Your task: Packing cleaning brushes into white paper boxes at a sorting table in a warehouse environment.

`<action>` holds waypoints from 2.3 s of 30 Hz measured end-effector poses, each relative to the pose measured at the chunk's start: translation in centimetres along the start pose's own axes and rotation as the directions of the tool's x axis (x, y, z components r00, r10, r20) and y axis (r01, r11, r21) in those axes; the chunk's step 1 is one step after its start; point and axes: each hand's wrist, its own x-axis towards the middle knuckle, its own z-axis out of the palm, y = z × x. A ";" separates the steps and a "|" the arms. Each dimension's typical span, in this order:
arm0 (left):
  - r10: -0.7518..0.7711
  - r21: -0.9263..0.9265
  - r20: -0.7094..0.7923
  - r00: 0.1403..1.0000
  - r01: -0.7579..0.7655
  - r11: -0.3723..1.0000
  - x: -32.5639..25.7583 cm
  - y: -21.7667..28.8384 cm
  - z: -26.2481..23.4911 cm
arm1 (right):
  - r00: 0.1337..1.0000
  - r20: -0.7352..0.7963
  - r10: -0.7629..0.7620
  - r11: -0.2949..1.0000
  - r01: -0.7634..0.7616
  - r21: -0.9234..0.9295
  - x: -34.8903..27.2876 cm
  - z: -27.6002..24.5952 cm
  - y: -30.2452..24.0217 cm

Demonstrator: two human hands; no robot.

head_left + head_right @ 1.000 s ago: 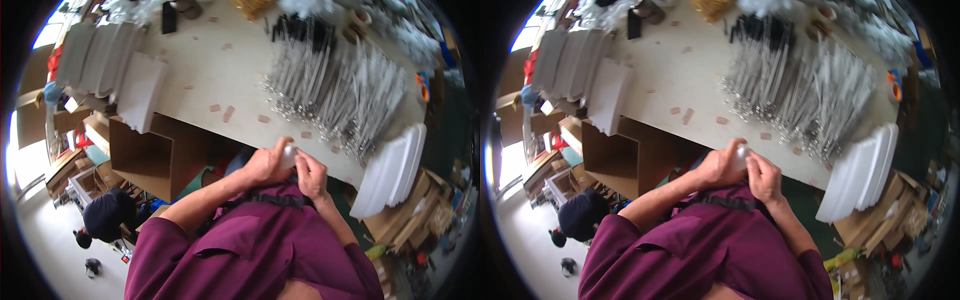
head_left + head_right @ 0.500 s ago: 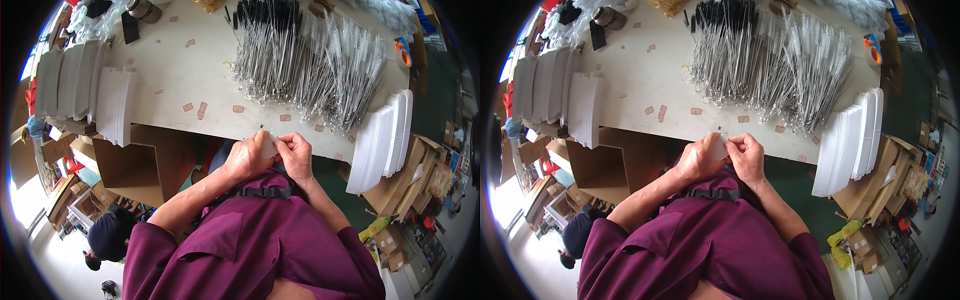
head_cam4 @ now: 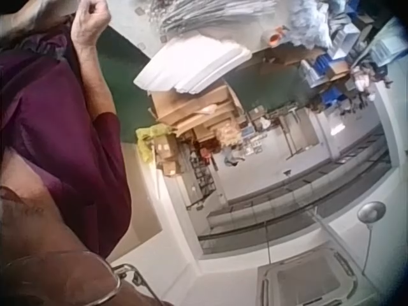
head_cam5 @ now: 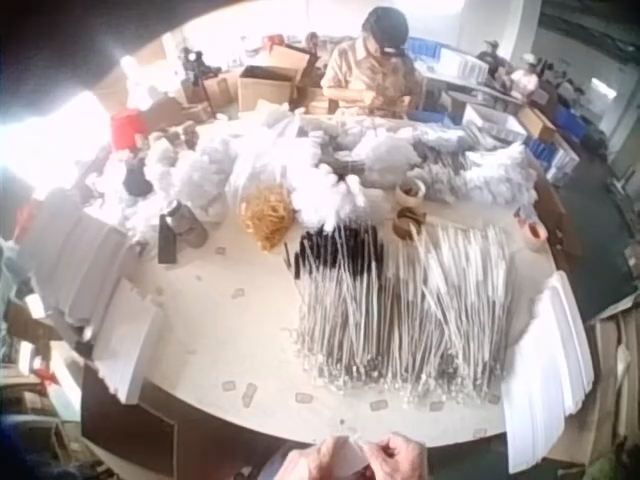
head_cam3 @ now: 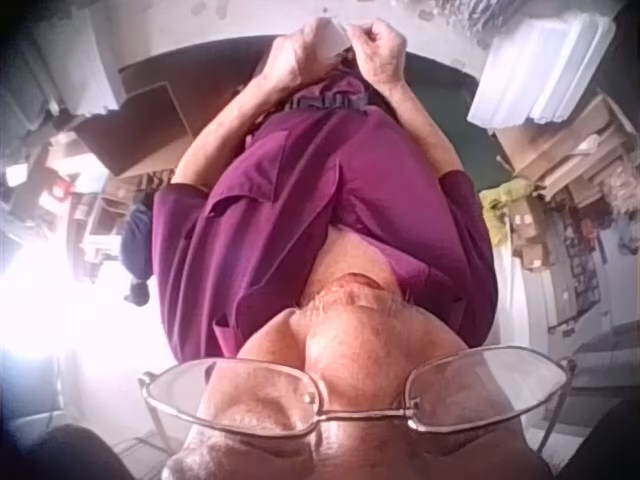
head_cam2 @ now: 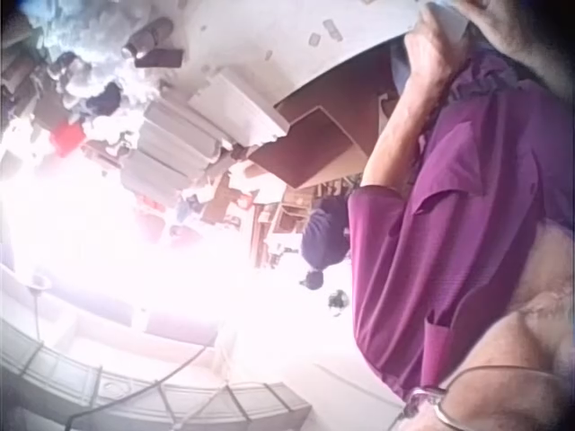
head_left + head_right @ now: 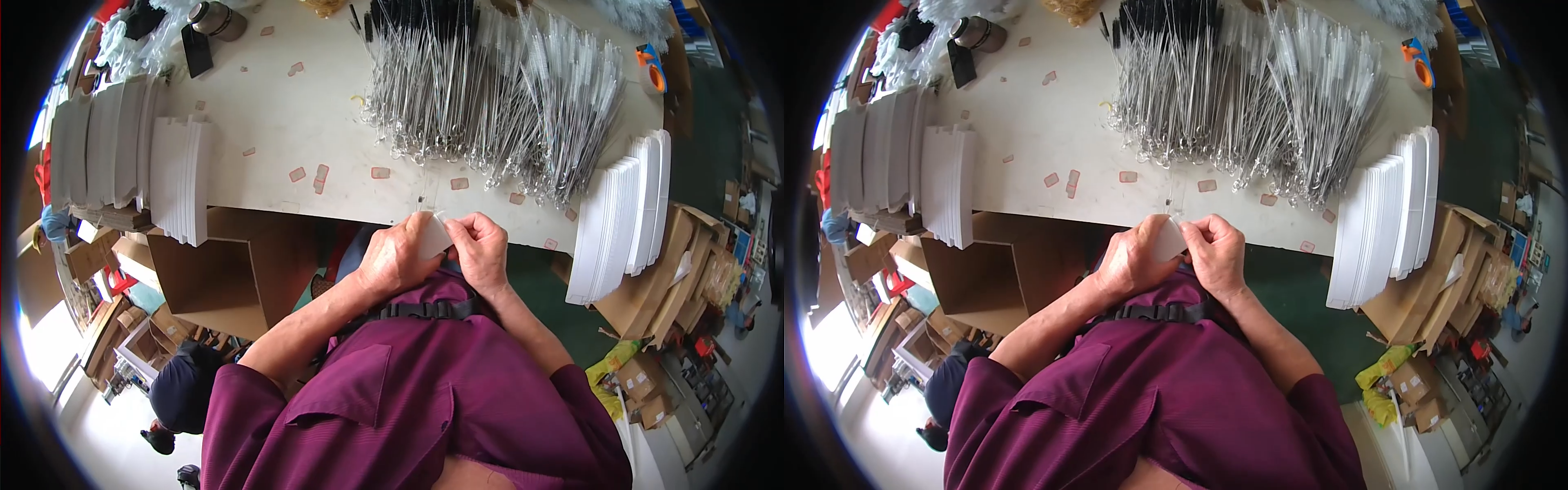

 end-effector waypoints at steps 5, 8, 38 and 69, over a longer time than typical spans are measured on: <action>-0.058 -0.029 -0.009 0.998 0.058 0.998 0.4 0.1 -0.5 | 0.994 0.087 -0.068 0.994 0.075 -0.076 -0.5 0.1 -0.2; -0.067 -0.050 -0.002 0.998 0.067 0.997 0.5 0.1 -0.5 | 0.951 0.166 -0.262 0.935 0.292 -0.199 -0.3 0.1 0.5; -0.343 0.581 -0.387 0.856 0.515 0.630 -3.9 -23.7 -17.4 | 0.979 0.142 0.144 0.984 -0.127 -0.122 2.4 0.5 7.1; -0.051 0.353 0.220 0.974 -0.031 0.935 3.2 -12.0 -4.1 | 0.730 -0.486 -0.480 0.287 -0.393 -0.873 -1.4 -24.8 10.5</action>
